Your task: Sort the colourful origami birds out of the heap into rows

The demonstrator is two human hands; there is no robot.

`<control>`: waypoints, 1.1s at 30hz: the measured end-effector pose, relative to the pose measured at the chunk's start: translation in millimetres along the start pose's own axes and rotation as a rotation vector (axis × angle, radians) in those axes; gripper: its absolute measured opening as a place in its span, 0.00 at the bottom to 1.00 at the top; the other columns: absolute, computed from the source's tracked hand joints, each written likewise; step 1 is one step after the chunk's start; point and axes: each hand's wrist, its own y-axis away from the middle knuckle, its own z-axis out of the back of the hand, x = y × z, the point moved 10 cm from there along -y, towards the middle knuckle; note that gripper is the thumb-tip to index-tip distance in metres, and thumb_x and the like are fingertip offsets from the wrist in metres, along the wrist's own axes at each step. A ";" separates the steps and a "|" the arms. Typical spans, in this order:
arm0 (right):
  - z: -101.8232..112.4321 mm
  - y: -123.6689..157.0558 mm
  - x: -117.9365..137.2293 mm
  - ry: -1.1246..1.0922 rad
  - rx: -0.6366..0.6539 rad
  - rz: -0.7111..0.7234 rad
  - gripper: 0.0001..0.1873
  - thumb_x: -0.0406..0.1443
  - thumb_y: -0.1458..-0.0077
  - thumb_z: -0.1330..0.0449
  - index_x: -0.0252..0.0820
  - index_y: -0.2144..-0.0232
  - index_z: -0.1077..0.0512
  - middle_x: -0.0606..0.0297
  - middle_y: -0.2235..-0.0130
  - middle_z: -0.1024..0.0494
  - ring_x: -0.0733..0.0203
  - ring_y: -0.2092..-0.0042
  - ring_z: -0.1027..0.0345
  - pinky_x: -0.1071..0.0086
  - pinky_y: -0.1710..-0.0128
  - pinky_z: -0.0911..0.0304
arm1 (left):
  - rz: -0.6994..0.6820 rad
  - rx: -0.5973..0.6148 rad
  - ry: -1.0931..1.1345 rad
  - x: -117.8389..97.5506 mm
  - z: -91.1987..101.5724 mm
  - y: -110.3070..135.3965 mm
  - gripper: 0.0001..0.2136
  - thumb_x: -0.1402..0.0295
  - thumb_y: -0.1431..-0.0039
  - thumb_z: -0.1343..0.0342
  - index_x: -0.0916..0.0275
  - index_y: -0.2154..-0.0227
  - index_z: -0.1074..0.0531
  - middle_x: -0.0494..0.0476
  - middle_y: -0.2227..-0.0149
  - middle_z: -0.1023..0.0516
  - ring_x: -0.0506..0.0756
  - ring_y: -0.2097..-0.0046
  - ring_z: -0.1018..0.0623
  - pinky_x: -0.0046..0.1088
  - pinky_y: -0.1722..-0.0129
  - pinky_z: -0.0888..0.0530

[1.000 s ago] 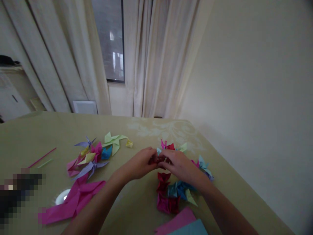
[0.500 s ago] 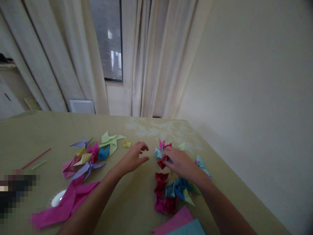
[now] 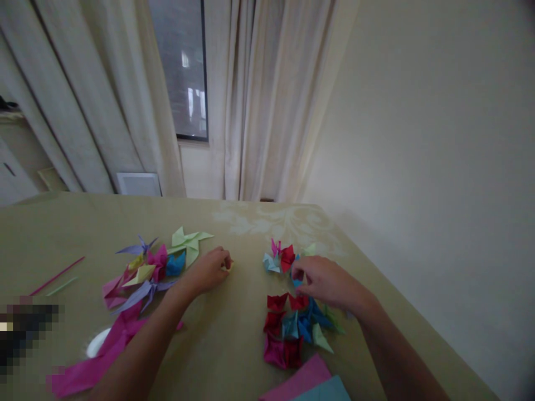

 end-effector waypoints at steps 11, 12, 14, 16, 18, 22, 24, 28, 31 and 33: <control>-19.3 -12.2 47.9 -0.462 0.012 0.263 0.28 0.37 0.48 0.25 0.45 0.47 0.28 0.63 0.51 0.22 0.58 0.57 0.25 0.69 0.57 0.33 | -0.249 0.352 0.723 -110.7 -11.3 29.3 0.08 0.66 0.45 0.36 0.60 0.67 0.29 0.46 0.71 0.26 0.50 0.68 0.26 0.24 0.68 0.32; -15.8 -11.1 47.4 -0.539 0.007 0.251 0.26 0.37 0.48 0.26 0.45 0.48 0.28 0.65 0.54 0.22 0.60 0.59 0.26 0.70 0.60 0.33 | -0.271 0.341 0.825 -119.0 -4.8 30.8 0.10 0.64 0.44 0.35 0.60 0.66 0.30 0.47 0.69 0.25 0.50 0.66 0.25 0.25 0.66 0.31; -3.0 -8.2 44.6 -0.644 -0.051 0.224 0.20 0.39 0.44 0.28 0.44 0.52 0.28 0.68 0.61 0.23 0.62 0.64 0.28 0.72 0.65 0.35 | -0.309 0.303 0.994 -131.3 9.7 32.6 0.13 0.62 0.43 0.34 0.60 0.65 0.31 0.50 0.66 0.23 0.52 0.62 0.22 0.28 0.60 0.27; 11.4 -3.7 42.8 -0.663 -0.122 0.216 0.15 0.41 0.42 0.29 0.44 0.57 0.27 0.71 0.68 0.27 0.63 0.67 0.32 0.73 0.68 0.39 | -0.326 0.242 1.040 -132.6 24.4 32.9 0.13 0.60 0.41 0.33 0.60 0.63 0.31 0.53 0.62 0.22 0.54 0.57 0.20 0.31 0.56 0.25; 20.6 0.7 42.3 -0.622 -0.154 0.215 0.12 0.42 0.40 0.31 0.44 0.59 0.27 0.72 0.70 0.29 0.64 0.69 0.35 0.73 0.69 0.41 | -0.302 0.169 0.897 -116.9 36.4 32.1 0.13 0.58 0.39 0.36 0.59 0.58 0.29 0.57 0.55 0.21 0.57 0.52 0.20 0.35 0.52 0.23; 17.4 7.4 45.9 -0.433 -0.079 0.250 0.06 0.39 0.36 0.35 0.44 0.59 0.26 0.69 0.67 0.24 0.62 0.66 0.30 0.71 0.65 0.39 | 0.011 -0.075 0.026 -20.5 62.2 30.7 0.14 0.68 0.41 0.39 0.59 0.52 0.25 0.66 0.44 0.22 0.64 0.42 0.24 0.45 0.41 0.28; 9.1 9.2 46.1 -0.349 -0.021 0.253 0.05 0.36 0.36 0.37 0.44 0.57 0.25 0.67 0.65 0.21 0.61 0.64 0.27 0.71 0.63 0.38 | 0.251 -0.111 -0.335 37.5 73.3 37.2 0.13 0.73 0.44 0.41 0.61 0.56 0.22 0.69 0.47 0.21 0.70 0.40 0.26 0.49 0.42 0.29; -8.6 11.0 44.5 -0.284 0.094 0.224 0.06 0.31 0.40 0.34 0.43 0.59 0.24 0.67 0.66 0.18 0.60 0.64 0.24 0.72 0.65 0.38 | 0.372 -0.043 -0.409 92.5 71.9 44.7 0.10 0.78 0.47 0.44 0.60 0.65 0.21 0.65 0.56 0.17 0.66 0.49 0.20 0.40 0.49 0.27; -15.5 12.6 45.4 -0.324 0.185 0.195 0.07 0.35 0.43 0.30 0.42 0.62 0.23 0.68 0.68 0.18 0.60 0.66 0.23 0.73 0.68 0.37 | 0.358 -0.032 -0.365 89.0 75.5 42.1 0.09 0.78 0.47 0.44 0.59 0.68 0.21 0.62 0.60 0.16 0.63 0.53 0.18 0.36 0.52 0.26; -4.9 11.7 46.4 -0.357 0.119 0.184 0.06 0.36 0.40 0.31 0.42 0.61 0.22 0.67 0.68 0.18 0.60 0.66 0.23 0.72 0.67 0.36 | 0.271 -0.035 -0.280 62.9 79.6 36.4 0.08 0.74 0.44 0.43 0.58 0.65 0.20 0.58 0.59 0.15 0.60 0.54 0.17 0.33 0.52 0.26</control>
